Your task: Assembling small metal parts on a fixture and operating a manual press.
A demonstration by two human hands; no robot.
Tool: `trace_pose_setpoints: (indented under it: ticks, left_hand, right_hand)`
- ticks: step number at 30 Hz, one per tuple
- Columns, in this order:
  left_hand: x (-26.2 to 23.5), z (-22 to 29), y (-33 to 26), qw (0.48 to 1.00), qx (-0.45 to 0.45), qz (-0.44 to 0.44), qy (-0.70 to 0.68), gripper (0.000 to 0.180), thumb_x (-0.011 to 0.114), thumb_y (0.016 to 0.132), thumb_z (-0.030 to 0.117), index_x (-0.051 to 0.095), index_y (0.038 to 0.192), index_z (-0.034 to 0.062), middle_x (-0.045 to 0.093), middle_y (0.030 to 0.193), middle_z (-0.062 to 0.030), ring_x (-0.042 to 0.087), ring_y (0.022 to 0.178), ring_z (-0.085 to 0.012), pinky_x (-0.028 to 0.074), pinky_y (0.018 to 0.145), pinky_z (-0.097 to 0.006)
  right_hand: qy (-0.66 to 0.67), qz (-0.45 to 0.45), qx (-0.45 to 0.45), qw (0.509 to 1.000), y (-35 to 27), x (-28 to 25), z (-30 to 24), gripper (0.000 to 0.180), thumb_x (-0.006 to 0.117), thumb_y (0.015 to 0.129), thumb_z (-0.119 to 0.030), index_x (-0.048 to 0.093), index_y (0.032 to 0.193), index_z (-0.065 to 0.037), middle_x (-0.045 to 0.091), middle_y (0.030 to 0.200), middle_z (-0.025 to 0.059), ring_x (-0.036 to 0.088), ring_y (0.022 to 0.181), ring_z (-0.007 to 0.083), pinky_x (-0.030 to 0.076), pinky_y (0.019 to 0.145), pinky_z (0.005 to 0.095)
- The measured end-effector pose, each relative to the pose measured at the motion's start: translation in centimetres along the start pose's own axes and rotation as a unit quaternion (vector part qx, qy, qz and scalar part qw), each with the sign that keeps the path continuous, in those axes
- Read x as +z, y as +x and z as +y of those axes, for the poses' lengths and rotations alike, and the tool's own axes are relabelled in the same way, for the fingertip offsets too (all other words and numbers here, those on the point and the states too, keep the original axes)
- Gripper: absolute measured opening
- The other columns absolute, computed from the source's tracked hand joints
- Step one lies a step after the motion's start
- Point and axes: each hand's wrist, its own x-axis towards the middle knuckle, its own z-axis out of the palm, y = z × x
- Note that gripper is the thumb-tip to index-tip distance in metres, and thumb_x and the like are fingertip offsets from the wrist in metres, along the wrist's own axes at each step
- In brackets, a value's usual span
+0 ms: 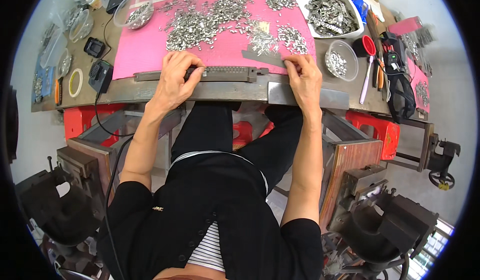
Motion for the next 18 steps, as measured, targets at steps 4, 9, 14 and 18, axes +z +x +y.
trace_pose_setpoints:
  ticks: [4,9,14,18]
  left_hand:
    - [0.2,0.0,0.0,1.0,0.001,0.001,0.013,0.007,0.069,0.087,0.007,0.064,0.093,0.0055,0.063,0.09,-0.0048,0.06,0.089,-0.0236,0.038,0.096,-0.04]
    - [0.4,-0.1,0.1,0.999,0.02,0.02,0.015,0.009,0.071,0.086,0.01,0.065,0.092,0.0073,0.06,0.088,-0.0053,0.058,0.088,-0.0249,0.037,0.096,-0.042]
    - [0.8,-0.2,0.0,0.999,0.021,0.025,0.021,0.009,0.072,0.086,0.01,0.065,0.092,0.0074,0.06,0.088,-0.005,0.059,0.089,-0.0243,0.037,0.097,-0.043]
    - [0.8,-0.1,0.1,0.999,0.025,0.026,0.022,0.009,0.072,0.086,0.009,0.065,0.092,0.0073,0.06,0.087,-0.0048,0.059,0.088,-0.0239,0.037,0.097,-0.043]
  right_hand:
    - [0.006,0.001,0.006,1.0,-0.1,0.2,0.2,0.008,0.073,0.088,-0.004,0.073,0.096,-0.003,0.062,0.082,0.0088,0.06,0.066,0.0179,0.049,0.064,0.0311]
    - [-0.035,0.018,-0.013,0.999,-0.1,0.8,-0.1,0.01,0.077,0.087,-0.009,0.071,0.091,-0.002,0.063,0.083,0.0098,0.062,0.07,0.0225,0.05,0.065,0.0353]
    - [-0.075,0.041,-0.045,0.995,-0.1,1.4,0.0,0.01,0.076,0.085,-0.008,0.068,0.087,-0.003,0.062,0.084,0.0114,0.062,0.074,0.0286,0.05,0.068,0.0409]
    - [-0.087,0.035,-0.043,0.995,-0.1,1.4,-0.1,0.011,0.076,0.084,-0.009,0.067,0.086,-0.003,0.061,0.085,0.0124,0.062,0.077,0.0317,0.049,0.07,0.0436]
